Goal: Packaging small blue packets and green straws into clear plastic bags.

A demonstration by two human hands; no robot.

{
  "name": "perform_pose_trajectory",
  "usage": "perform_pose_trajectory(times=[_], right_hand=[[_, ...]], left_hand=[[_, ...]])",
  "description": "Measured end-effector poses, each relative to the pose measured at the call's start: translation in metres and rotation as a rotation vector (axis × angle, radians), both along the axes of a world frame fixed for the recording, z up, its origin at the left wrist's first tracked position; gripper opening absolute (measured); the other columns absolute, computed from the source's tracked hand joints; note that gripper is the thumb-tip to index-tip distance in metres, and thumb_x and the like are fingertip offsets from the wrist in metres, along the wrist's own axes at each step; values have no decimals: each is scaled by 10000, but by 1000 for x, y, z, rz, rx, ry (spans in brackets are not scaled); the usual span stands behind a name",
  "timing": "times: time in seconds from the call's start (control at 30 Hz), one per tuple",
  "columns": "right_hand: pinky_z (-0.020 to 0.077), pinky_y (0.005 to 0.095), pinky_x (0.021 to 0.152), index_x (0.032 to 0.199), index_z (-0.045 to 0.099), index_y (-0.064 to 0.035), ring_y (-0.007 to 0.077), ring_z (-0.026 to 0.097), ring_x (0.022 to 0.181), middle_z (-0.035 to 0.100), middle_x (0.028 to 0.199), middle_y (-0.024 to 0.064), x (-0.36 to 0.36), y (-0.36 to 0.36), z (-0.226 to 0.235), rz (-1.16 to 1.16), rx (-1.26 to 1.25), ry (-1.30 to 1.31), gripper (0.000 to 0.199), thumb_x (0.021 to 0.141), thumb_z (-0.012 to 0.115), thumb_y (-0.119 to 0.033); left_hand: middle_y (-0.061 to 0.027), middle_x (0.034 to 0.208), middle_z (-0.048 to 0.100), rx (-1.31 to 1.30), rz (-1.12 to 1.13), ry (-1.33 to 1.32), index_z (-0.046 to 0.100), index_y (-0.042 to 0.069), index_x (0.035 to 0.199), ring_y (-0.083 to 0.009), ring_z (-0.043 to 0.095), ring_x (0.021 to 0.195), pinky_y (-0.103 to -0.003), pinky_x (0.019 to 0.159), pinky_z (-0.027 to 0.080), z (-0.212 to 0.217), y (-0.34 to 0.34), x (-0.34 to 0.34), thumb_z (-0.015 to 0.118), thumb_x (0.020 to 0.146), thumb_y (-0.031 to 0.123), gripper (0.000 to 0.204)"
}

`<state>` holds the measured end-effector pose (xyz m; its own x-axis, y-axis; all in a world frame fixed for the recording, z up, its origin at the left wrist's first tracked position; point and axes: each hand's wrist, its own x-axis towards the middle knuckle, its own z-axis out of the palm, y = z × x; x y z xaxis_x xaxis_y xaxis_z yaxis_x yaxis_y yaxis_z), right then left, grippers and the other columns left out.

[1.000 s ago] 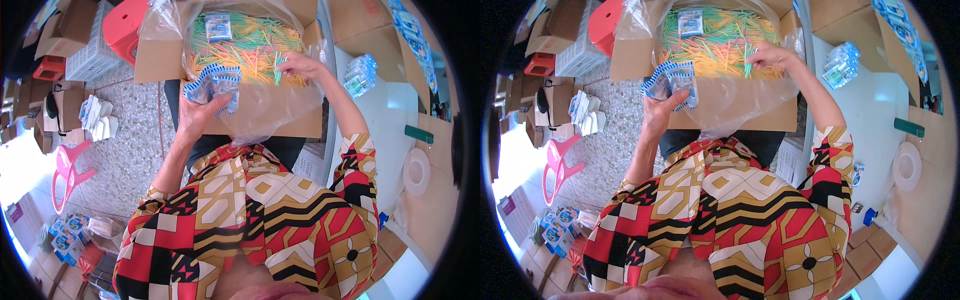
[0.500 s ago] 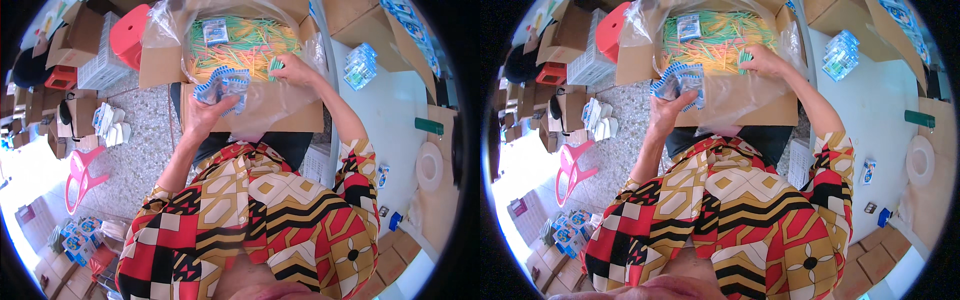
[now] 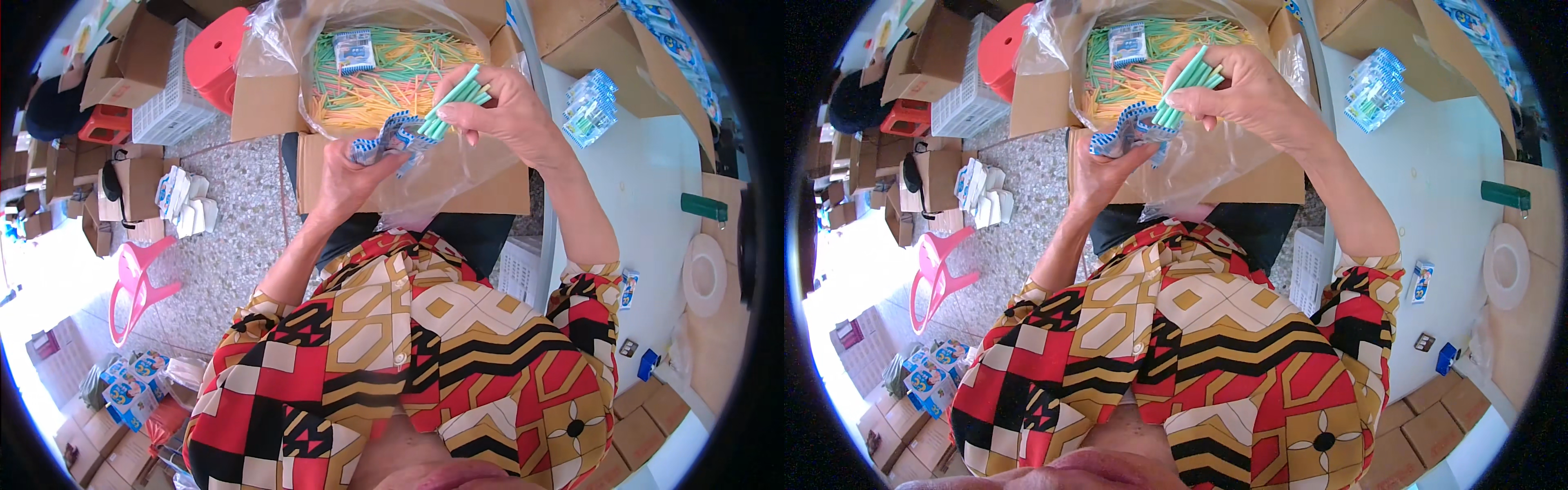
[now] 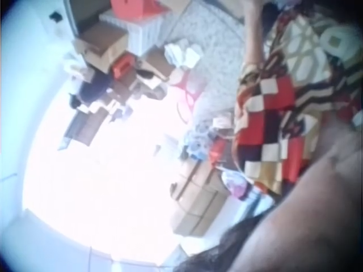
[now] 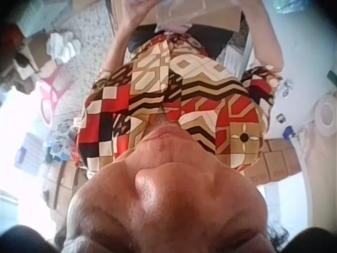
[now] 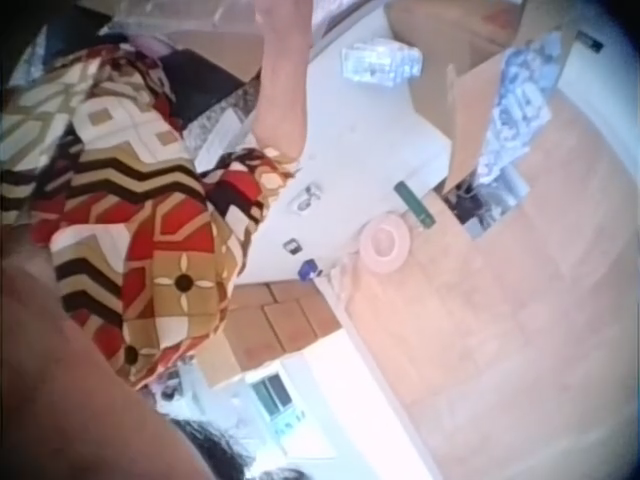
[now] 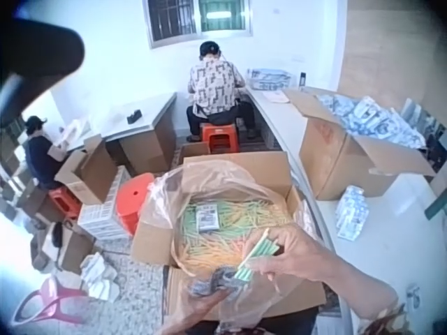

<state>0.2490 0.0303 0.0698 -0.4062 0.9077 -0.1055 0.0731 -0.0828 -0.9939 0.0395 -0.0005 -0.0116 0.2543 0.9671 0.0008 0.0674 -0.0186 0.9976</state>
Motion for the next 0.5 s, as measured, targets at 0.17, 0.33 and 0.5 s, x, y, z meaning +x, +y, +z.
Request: perform_pose_trajectory(times=[0.17, 0.33, 0.5], right_hand=[[430, 177, 537, 895, 610, -54, 35, 515, 595, 571, 764, -17, -1, 2, -3, 85, 84, -158, 119, 789, 641, -98], [453, 208, 637, 904, 597, -53, 69, 540, 725, 578, 832, -10, -9, -4, -3, 54, 339, -344, 126, 783, 631, -62], [451, 221, 645, 919, 590, -58, 88, 546, 748, 583, 856, 21, -14, -5, 2, 61, 567, -444, 132, 792, 624, -66]], left_hand=[[33, 585, 480, 121, -40, 117, 591, 3, 715, -34, 386, 570, -232, 490, 347, -2, 3, -4, 681, 733, 55, 105], [26, 641, 541, 76, -53, 151, 616, 0, 766, -36, 437, 607, -227, 532, 390, 5, 4, 1, 687, 732, 59, 99], [-3, 869, 639, -41, 12, -160, 634, 2, 979, -59, 550, 781, -239, 728, 468, 3, 6, 7, 696, 735, 57, 257]])
